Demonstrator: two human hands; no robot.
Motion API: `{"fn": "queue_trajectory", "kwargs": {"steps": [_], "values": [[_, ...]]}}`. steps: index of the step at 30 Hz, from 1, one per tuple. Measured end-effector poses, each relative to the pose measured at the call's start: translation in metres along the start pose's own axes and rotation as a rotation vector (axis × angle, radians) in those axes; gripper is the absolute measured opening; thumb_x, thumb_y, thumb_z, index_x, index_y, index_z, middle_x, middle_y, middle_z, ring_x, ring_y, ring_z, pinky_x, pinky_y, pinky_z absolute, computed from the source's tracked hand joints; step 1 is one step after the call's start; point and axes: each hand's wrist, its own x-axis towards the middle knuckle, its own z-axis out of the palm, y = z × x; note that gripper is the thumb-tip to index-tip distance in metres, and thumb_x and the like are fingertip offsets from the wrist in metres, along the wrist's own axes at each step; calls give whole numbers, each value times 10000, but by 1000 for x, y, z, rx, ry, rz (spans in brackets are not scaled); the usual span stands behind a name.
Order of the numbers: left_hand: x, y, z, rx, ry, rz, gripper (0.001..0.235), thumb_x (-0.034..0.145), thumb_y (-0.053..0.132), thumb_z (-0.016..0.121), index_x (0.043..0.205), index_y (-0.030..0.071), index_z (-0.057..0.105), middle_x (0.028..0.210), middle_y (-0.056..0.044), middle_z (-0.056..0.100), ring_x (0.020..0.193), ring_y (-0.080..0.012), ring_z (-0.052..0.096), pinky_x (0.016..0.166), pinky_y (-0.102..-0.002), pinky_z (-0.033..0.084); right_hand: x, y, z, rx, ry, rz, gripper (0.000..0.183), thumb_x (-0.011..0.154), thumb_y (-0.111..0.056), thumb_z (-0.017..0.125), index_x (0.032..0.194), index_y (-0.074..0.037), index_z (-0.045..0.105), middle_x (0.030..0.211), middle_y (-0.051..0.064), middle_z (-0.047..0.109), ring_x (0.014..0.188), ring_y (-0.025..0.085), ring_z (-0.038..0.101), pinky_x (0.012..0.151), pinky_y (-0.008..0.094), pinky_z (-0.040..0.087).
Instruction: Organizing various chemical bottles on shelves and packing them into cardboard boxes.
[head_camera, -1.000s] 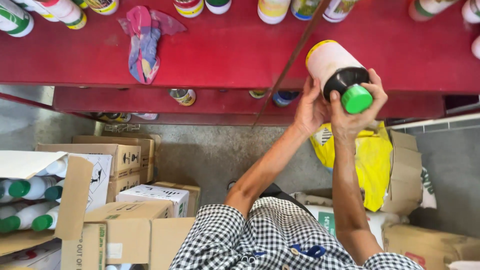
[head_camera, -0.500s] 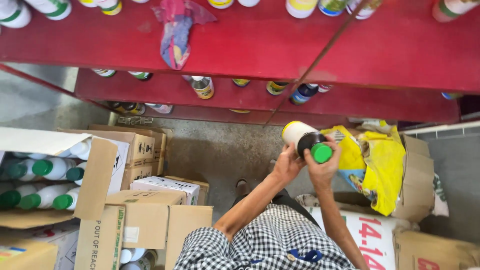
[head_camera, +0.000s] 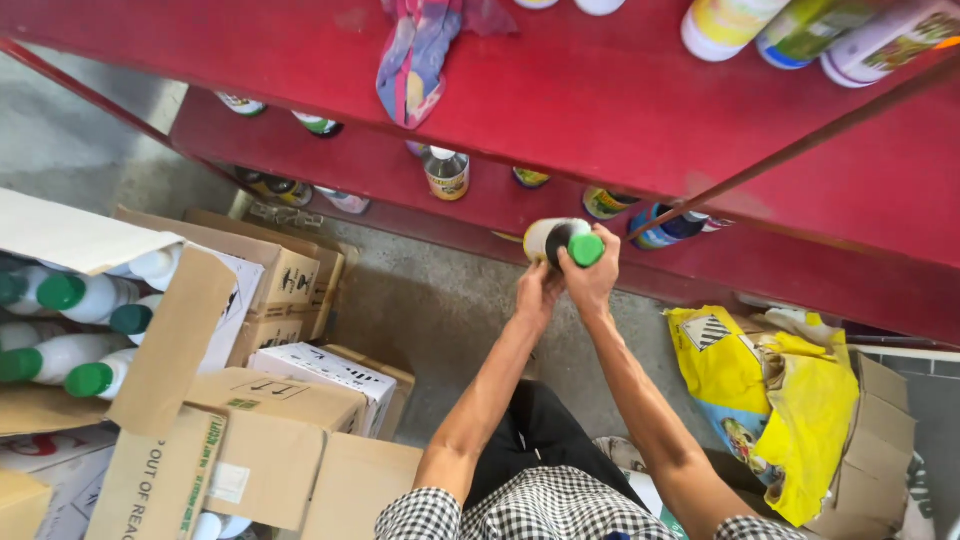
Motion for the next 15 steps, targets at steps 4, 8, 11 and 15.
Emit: {"fn": "queue_trajectory", "kwargs": {"steps": [4, 8, 11, 15], "values": [[29, 8, 9, 8, -37, 42, 344, 1050, 151, 479, 1380, 83, 545, 1217, -77, 663, 1077, -206, 674, 925, -377, 566, 32, 42, 37, -48, -3, 9, 611, 743, -139, 903, 1220, -5, 545, 1287, 214, 634, 1165, 346, 646, 1029, 420, 504], [64, 4, 7, -31, -48, -21, 387, 1040, 129, 466, 1423, 72, 478, 1290, -108, 620, 1147, -233, 660, 982, -423, 559, 54, 78, 60, -127, -33, 25, 665, 717, -173, 906, 1241, 5, 540, 1229, 225, 642, 1139, 369, 652, 994, 431, 515], [77, 6, 15, -18, -51, -38, 427, 1032, 116, 468, 1455, 75, 437, 1311, -130, 598, 1174, -261, 636, 996, -441, 537, 66, 97, 70, -147, -54, 61, 681, 708, -186, 903, 1249, 8, 538, 1193, 223, 644, 1111, 371, 658, 975, 437, 522], [110, -2, 8, -24, -82, 12, 498, 1012, 77, 487, 1501, 87, 394, 1398, -99, 568, 1295, -252, 584, 1073, -423, 510, 88, 109, 82, -142, -67, 21, 676, 707, -165, 901, 1256, 22, 552, 1174, 231, 644, 1097, 393, 652, 979, 458, 515]]}}
